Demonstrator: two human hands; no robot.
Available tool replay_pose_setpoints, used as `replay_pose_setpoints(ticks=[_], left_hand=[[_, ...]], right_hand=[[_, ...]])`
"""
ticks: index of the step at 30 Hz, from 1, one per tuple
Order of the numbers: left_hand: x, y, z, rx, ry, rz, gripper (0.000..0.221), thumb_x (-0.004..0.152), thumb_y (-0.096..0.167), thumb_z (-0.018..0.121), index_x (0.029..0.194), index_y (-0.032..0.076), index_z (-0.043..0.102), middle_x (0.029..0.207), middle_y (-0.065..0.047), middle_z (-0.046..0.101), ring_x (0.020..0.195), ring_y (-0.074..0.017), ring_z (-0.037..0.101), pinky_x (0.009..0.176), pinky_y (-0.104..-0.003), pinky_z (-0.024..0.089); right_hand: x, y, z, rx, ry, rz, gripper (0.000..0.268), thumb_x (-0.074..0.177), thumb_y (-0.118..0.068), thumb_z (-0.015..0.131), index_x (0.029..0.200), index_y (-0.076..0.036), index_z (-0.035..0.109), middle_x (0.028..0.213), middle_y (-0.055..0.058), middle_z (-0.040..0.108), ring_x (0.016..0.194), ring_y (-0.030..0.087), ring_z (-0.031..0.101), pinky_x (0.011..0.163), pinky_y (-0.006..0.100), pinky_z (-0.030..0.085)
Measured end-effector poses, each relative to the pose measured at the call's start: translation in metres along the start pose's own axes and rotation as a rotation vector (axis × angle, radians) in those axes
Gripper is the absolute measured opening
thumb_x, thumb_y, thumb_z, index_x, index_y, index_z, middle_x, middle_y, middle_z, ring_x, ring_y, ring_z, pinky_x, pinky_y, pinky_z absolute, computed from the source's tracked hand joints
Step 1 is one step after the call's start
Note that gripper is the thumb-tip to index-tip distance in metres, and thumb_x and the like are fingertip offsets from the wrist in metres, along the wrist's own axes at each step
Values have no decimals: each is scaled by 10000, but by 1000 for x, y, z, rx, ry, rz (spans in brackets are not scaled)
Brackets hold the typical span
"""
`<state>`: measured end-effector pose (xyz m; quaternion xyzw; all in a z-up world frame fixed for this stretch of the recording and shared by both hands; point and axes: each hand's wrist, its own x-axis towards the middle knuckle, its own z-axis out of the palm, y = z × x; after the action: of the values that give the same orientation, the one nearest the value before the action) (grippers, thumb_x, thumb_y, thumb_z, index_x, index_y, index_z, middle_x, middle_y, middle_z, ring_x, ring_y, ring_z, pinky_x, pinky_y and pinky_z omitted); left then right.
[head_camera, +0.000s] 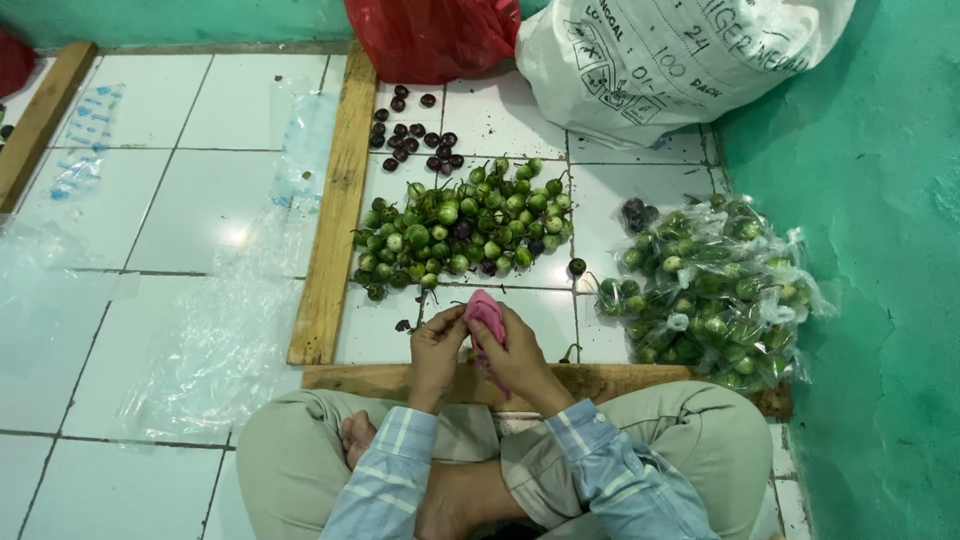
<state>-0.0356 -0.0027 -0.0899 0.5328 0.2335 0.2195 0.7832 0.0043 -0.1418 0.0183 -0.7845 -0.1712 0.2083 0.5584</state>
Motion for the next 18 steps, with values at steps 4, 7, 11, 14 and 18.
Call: replay_pose_setpoints(ticks=[4, 7, 11, 14, 18], left_hand=[[-18, 28, 3, 256, -9, 20, 163, 931, 95, 781, 1067, 9, 807, 1017, -176, 780, 939, -263, 763, 815, -412, 629], [-30, 35, 13, 263, -80, -61, 253, 999, 178, 707, 1179, 16, 778, 1105, -186, 768, 1017, -242, 724, 841, -401, 610], [-35, 41, 19, 124, -122, -95, 373, 941, 101, 757, 1292, -15, 703, 1162, -178, 757, 1030, -208, 708, 890, -367, 607], [-39, 57, 26, 41, -124, -116, 405, 909, 58, 775, 1298, -24, 696, 1137, -159, 757, 997, -188, 719, 873, -338, 618], [-40, 63, 29, -22, -130, -86, 448, 892, 3, 770, 1323, -49, 661, 1109, -159, 753, 990, -201, 739, 861, -331, 638]], right_hand=[[10, 24, 8, -36, 78, -117, 233, 1003, -349, 649, 954, -122, 666, 789, 81, 599, 778, 277, 653, 749, 397, 528], [13, 17, 2, -55, 174, -180, 234, 986, -305, 695, 871, -104, 661, 720, 73, 535, 700, 245, 618, 675, 355, 504], [8, 6, -3, -65, 217, -191, 316, 1011, -287, 676, 779, -80, 621, 648, 78, 507, 619, 217, 569, 613, 340, 470], [9, 1, -5, -80, 238, -212, 302, 1016, -270, 664, 787, -79, 619, 639, 105, 548, 617, 259, 604, 617, 360, 490], [1, -22, -8, 25, 277, -251, 208, 1024, -248, 637, 939, -61, 669, 800, 167, 693, 800, 314, 707, 760, 436, 546]])
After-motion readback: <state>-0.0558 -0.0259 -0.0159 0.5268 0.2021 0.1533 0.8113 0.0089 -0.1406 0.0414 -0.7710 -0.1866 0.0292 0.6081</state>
